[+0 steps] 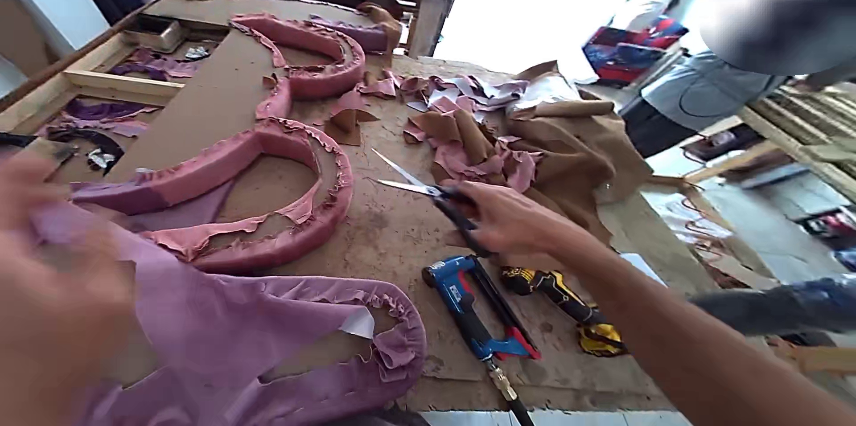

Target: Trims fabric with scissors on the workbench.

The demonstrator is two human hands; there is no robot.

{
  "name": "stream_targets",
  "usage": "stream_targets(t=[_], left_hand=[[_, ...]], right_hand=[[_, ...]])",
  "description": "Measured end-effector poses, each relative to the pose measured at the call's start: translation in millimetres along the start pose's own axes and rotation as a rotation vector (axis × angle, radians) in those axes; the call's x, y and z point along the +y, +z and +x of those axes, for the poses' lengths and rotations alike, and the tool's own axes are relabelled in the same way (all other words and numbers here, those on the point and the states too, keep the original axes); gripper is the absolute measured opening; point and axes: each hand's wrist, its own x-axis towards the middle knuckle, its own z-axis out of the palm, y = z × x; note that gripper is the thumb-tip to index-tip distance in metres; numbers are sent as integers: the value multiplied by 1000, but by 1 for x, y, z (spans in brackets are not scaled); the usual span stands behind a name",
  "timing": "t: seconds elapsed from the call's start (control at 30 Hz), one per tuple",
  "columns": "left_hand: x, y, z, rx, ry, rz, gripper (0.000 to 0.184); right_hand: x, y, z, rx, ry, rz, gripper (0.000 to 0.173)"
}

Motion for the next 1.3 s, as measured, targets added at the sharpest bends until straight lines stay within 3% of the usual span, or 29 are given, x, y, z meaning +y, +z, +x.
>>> stream_targets(t=[0.07, 0.17, 0.27, 0.37, 0.43, 0.53, 0.6, 0.67, 0.8, 0.9, 1.0, 1.17, 1.3], left_hand=[[66, 59, -45, -291, 182, -15, 64], [135, 134, -97, -693, 223, 20, 79], [167, 149, -107, -997, 173, 177, 66], [177, 143, -94, -1263, 73, 242, 46], [165, 144, -94, -1243, 107, 132, 34], [136, 154, -110, -875, 499, -8, 7], [128, 157, -105, -773, 709, -10, 3], [133, 154, -92, -814, 797, 46, 10], [145, 156, -76, -926, 779, 85, 15], [148, 159, -70, -963, 783, 95, 19], [147, 159, -67, -988, 782, 57, 20], [151, 161, -63, -946, 798, -22, 19], [157, 168, -64, -934, 798, -81, 20]], right_hand=[[27, -5, -34, -29, 7, -54, 55], [48, -7, -65, -128, -81, -287, 55], [50, -5, -74, -251, -201, -529, 52], [47, 4, -60, -289, -333, -588, 54], [65, 32, -37, -135, -556, -548, 62], [69, 69, 5, -46, -754, -524, 72], [58, 86, 26, -59, -844, -548, 73], [45, 102, 39, -84, -918, -565, 74], [27, 125, 38, -111, -1052, -524, 69], [11, 104, 19, -311, -983, -559, 49], [30, 122, 17, -212, -1033, -524, 30], [36, 118, -1, -186, -995, -517, 21], [-17, 82, -37, -495, -707, -598, 27]])
